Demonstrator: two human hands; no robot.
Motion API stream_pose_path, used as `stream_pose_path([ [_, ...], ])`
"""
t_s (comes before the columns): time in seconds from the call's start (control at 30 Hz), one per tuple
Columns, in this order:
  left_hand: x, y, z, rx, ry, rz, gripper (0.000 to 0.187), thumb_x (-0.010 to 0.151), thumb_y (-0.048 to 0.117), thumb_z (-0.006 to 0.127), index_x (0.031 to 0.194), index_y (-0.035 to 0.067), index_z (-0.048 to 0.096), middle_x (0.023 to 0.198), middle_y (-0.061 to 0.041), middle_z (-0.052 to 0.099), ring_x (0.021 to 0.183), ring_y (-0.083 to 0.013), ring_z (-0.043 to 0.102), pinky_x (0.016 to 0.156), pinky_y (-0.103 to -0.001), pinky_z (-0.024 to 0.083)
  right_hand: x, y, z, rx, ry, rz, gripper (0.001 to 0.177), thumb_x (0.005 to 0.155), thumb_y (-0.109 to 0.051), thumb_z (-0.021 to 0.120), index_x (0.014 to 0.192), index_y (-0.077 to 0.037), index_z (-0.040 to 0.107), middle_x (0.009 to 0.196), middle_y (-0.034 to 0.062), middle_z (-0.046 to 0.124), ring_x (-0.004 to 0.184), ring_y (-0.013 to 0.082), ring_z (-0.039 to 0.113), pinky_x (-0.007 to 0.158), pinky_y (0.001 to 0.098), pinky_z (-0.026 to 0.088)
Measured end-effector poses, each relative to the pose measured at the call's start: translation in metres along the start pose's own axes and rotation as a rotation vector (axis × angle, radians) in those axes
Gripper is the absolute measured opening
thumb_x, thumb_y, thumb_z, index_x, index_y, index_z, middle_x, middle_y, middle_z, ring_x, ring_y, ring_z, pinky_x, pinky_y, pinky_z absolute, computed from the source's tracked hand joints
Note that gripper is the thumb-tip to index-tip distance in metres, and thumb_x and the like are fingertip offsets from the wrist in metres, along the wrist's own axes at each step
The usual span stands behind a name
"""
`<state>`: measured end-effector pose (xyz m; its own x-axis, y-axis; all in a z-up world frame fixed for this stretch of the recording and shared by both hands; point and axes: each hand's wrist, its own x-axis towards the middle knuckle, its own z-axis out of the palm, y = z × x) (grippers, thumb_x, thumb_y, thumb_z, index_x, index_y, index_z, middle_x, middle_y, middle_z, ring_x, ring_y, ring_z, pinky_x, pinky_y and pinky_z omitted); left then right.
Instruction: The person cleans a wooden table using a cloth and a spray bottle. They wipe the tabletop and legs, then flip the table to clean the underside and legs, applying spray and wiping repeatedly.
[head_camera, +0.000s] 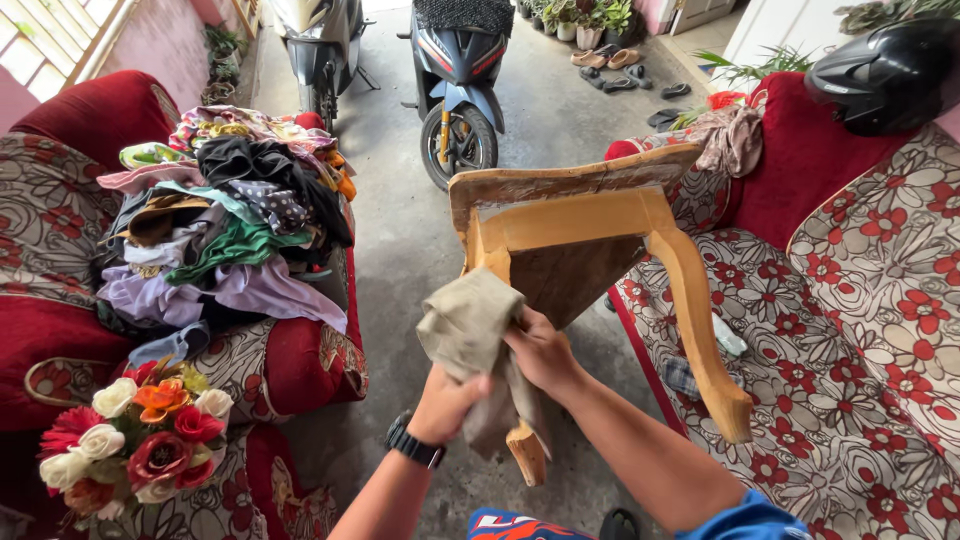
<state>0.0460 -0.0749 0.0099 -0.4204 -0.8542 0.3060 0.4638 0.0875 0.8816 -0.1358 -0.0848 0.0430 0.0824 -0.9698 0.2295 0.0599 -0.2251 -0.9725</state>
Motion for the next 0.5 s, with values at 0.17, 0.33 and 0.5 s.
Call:
stream_pose_path([
  [0.17, 0.032, -0.027, -0.039, 0.16, 0.522, 0.059, 0.035, 0.11, 0.024, 0.059, 0.125, -0.007, 0.065, 0.112, -0.009, 0.07, 0.096, -0.0154, 0.062, 0.081, -0.032, 0.052, -0.006, 0.02, -0.002, -0.87, 0.195, -0.318, 0.055, 0.102, -0.028, 0.058, 0.148, -0.002, 0.044, 0.151, 0.0265, 0.045, 0.14, 0.0411, 0.043, 0.115, 0.0462, 0.035],
  [0.33, 0.065, -0.035, -0.09, 0.383, 0.591, 0.144, 0.041, 0.103, 0.016, 0.054, 0.143, 0.01, 0.049, 0.109, 0.001, 0.064, 0.09, -0.0103, 0.057, 0.076, -0.027, 0.048, -0.037, 0.082, -0.001, -0.893, 0.208, -0.322, 0.07, 0.103, -0.033, 0.055, 0.158, 0.001, 0.028, 0.157, 0.0322, 0.036, 0.146, 0.0474, 0.031, 0.118, 0.0485, 0.028],
  [0.5, 0.08, -0.07, -0.06, 0.312, 0.288, 0.008, 0.049, 0.107, 0.011, 0.042, 0.155, 0.012, 0.052, 0.131, -0.013, 0.046, 0.117, -0.0259, 0.041, 0.099, -0.038, 0.037, -0.036, 0.129, -0.019, -0.442, 0.217, 0.09, 0.065, 0.106, -0.037, 0.045, 0.16, -0.007, 0.027, 0.16, 0.0203, 0.041, 0.15, 0.0319, 0.039, 0.116, 0.0362, 0.035],
])
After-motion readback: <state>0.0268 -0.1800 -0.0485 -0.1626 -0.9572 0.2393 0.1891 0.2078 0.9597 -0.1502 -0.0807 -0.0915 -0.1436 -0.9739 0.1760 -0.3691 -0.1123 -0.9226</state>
